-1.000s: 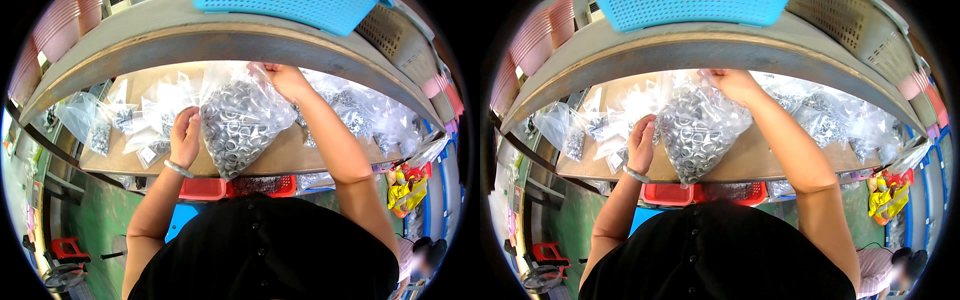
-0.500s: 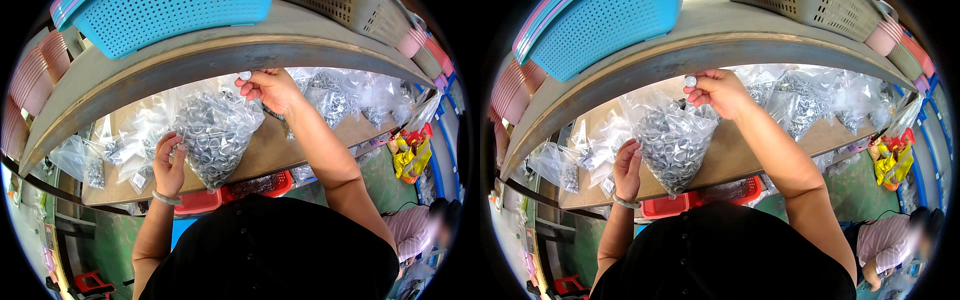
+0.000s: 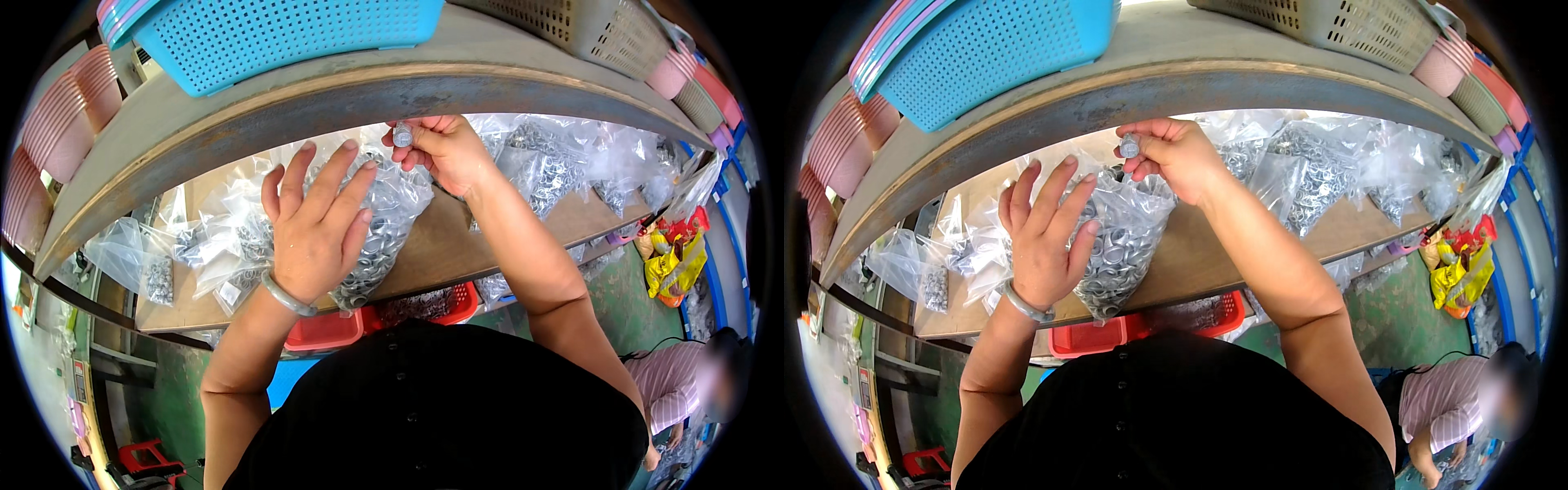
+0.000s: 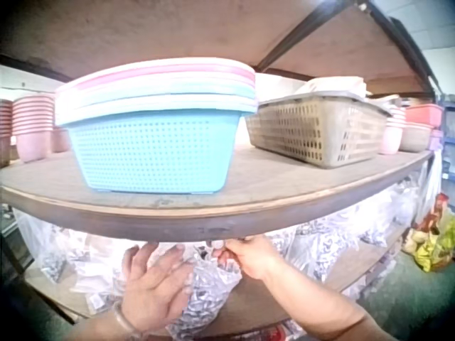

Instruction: The person wipes a green worktable with a dark cloth, then retrieves a bag of metal washers from a shelf. They pour the washers onto the table, move aside plastic bags and a cardboard box, and handle a white cable and a pair of glasses before returning to the pile of washers.

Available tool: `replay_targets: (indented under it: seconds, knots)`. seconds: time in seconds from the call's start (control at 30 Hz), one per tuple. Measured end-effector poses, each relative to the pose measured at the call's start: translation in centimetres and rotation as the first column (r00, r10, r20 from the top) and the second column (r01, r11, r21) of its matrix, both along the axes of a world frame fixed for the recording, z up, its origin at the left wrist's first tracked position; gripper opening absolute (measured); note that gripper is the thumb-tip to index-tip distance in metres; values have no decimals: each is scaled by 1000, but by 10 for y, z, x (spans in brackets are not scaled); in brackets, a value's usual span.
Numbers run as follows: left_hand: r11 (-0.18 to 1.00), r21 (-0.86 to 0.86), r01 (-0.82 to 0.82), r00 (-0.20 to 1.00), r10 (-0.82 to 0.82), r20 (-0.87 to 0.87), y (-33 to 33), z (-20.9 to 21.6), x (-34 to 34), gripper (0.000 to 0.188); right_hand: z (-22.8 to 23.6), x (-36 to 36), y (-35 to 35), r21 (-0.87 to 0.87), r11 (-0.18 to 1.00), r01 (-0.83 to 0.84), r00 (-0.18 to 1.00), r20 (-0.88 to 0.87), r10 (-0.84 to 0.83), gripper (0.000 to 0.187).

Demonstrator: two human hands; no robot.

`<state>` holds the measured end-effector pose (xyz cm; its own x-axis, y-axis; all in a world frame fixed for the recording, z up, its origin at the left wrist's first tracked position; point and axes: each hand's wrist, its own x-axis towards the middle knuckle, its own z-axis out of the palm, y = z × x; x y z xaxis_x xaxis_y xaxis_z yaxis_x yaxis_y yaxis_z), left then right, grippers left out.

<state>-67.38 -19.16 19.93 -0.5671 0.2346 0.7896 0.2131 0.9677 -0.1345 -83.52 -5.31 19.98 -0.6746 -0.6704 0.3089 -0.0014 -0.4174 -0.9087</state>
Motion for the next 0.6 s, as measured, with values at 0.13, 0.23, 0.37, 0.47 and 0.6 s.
replay_targets:
  seconds: [0.13, 0.23, 0.37, 0.47, 0.6]
  knots:
    - [993, -72, -90, 994, 95, 62, 7, 7, -6, 36, -3, 1, 3, -28, 1000, -15, 999, -39, 14, 19]
    - [992, -74, -105, 991, 111, 81, 6, 4, -8, 34, -1, 4, 4, -27, 1000, -1, 998, -63, 0, 19]
    - [995, -59, -76, 994, 80, 68, 6, 1, -7, 29, -2, 5, 5, -29, 999, 19, 991, -131, -23, 18]
    - [996, -57, -63, 995, 67, 69, 6, -1, -5, 28, -3, 5, 4, -31, 999, 39, 982, -184, -44, 18]
    - [995, -79, -56, 997, 60, 44, 5, -4, -3, 28, -4, 6, 1, -28, 997, 71, 970, -232, -76, 18]
